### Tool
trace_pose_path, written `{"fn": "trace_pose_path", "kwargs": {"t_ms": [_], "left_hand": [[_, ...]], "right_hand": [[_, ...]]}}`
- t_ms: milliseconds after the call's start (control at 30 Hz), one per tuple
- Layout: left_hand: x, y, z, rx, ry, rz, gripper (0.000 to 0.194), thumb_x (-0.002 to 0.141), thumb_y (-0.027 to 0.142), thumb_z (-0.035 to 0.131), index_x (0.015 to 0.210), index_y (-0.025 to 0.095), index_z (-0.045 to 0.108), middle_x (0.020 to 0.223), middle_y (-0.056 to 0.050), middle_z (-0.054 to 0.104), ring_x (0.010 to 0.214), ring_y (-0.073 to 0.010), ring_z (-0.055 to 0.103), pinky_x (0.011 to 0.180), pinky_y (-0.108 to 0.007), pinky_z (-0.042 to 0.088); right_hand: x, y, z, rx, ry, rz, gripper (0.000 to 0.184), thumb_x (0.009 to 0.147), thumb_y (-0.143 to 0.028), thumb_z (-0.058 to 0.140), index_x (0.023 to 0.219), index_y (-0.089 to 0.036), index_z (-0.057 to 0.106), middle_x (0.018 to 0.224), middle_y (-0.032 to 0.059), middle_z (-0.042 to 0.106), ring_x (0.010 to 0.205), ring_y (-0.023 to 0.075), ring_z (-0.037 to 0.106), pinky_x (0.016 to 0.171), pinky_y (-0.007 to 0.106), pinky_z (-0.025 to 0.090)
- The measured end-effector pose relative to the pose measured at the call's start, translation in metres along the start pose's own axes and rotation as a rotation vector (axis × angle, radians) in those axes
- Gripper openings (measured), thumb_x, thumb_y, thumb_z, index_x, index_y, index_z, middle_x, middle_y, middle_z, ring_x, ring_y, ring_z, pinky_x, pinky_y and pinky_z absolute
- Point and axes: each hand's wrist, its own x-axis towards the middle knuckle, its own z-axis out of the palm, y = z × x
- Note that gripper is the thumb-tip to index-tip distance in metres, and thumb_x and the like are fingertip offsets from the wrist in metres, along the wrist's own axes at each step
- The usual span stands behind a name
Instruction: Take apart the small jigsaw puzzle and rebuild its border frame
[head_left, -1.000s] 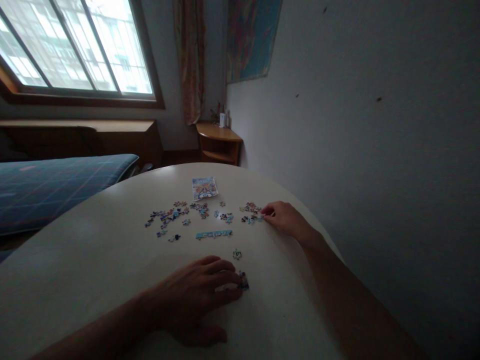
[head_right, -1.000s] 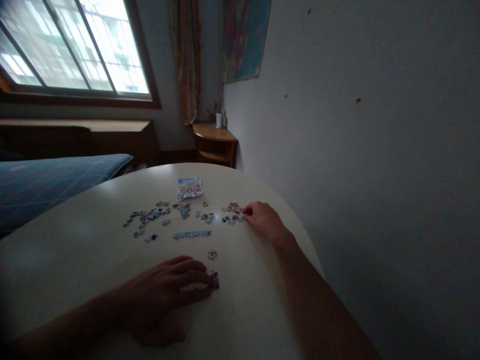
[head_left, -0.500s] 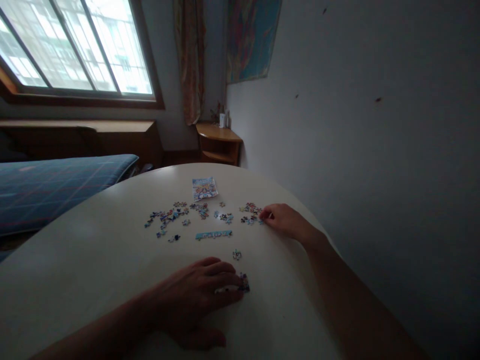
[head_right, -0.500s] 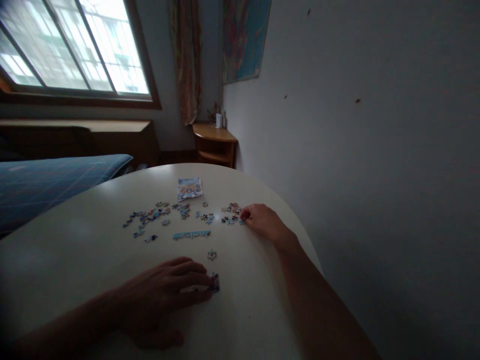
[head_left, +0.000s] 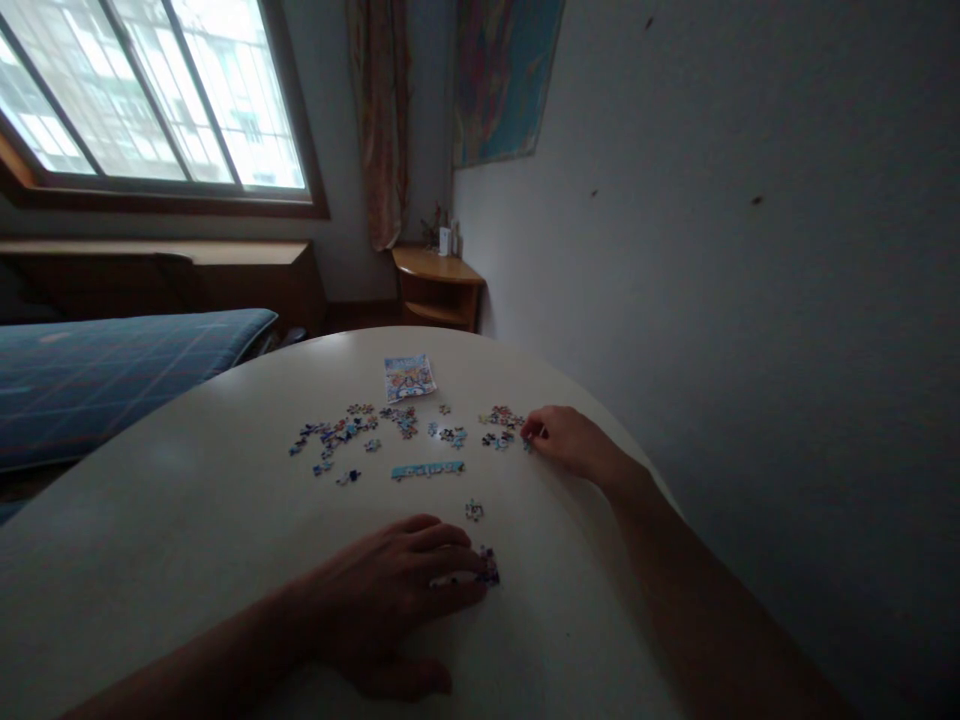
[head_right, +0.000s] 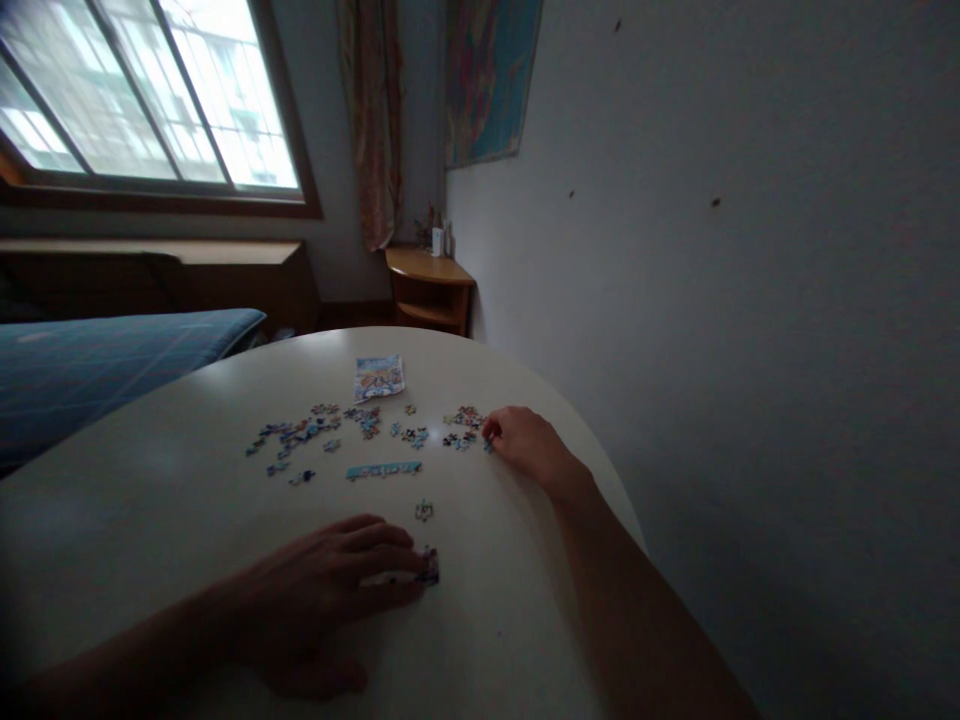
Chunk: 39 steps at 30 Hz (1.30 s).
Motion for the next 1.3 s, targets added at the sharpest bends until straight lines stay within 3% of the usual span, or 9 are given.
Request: {"fn": "trace_pose_path", "kwargs": {"t_ms": [267,467,667,800,900,1067,1300], "left_hand": [[0.000,0.000,0.001,-0.005,-0.010,-0.011,0.058,0.089,0.052,0.055,0.136,0.018,0.049,0.139,-0.014,0.058,0.123,-0.0331,0.055,0.104,-0.049,0.044],[0.000,0.000,0.001,-0.007,0.000,-0.008,0.059,0.089,0.053,0.055,0.136,0.018,0.049,0.136,-0.013,0.060,0.122,-0.0326,0.056,0.103,-0.049,0.044],[0.000,0.000,0.002,0.001,0.014,-0.004,0.058,0.089,0.053,0.055,0.136,0.018,0.049,0.135,-0.014,0.061,0.120,-0.0328,0.057,0.102,-0.049,0.045],[-0.001,-0.001,0.003,-0.003,0.016,0.000,0.057,0.090,0.053,0.052,0.136,0.019,0.049,0.137,-0.013,0.060,0.122,-0.0325,0.056,0.103,-0.049,0.045],[-0.001,-0.001,0.003,-0.004,0.014,-0.005,0.058,0.090,0.054,0.053,0.135,0.019,0.049,0.137,-0.013,0.060,0.122,-0.0325,0.056,0.103,-0.049,0.045],[-0.001,0.000,0.003,0.012,-0.007,-0.017,0.059,0.089,0.056,0.054,0.135,0.019,0.050,0.138,-0.013,0.059,0.123,-0.0331,0.055,0.105,-0.049,0.044],[0.000,0.001,0.000,0.015,-0.026,-0.018,0.058,0.090,0.055,0.053,0.134,0.016,0.052,0.137,-0.014,0.060,0.122,-0.0333,0.056,0.102,-0.050,0.045]], "right_hand": [[0.001,-0.008,0.006,0.029,0.043,-0.057,0.019,0.086,-0.022,0.060,0.098,-0.020,0.075,0.097,0.0082,0.069,0.085,0.0183,0.063,0.078,0.028,0.043],[0.007,0.004,0.006,0.007,0.133,0.015,0.025,0.089,-0.015,0.054,0.105,-0.017,0.074,0.104,0.0101,0.069,0.092,0.0186,0.063,0.085,0.028,0.044],[0.012,0.015,0.016,-0.023,0.146,0.012,0.024,0.092,-0.022,0.057,0.110,-0.020,0.074,0.115,0.0110,0.067,0.109,0.0214,0.061,0.098,0.031,0.042],[0.012,0.017,0.016,-0.045,0.190,0.123,0.022,0.092,-0.022,0.055,0.104,-0.019,0.074,0.111,0.0116,0.066,0.104,0.0229,0.062,0.092,0.032,0.044],[0.011,0.011,0.012,-0.021,0.218,0.107,0.021,0.091,-0.021,0.056,0.102,-0.017,0.074,0.109,0.0118,0.067,0.102,0.0219,0.062,0.090,0.031,0.044],[0.006,-0.011,0.007,0.069,0.142,-0.015,0.019,0.086,-0.030,0.066,0.098,-0.018,0.075,0.106,0.0106,0.068,0.099,0.0213,0.062,0.090,0.031,0.045],[0.004,-0.018,0.013,0.079,0.083,0.018,0.020,0.083,-0.030,0.070,0.098,-0.018,0.076,0.109,0.0113,0.068,0.102,0.0227,0.063,0.091,0.031,0.044]]}}
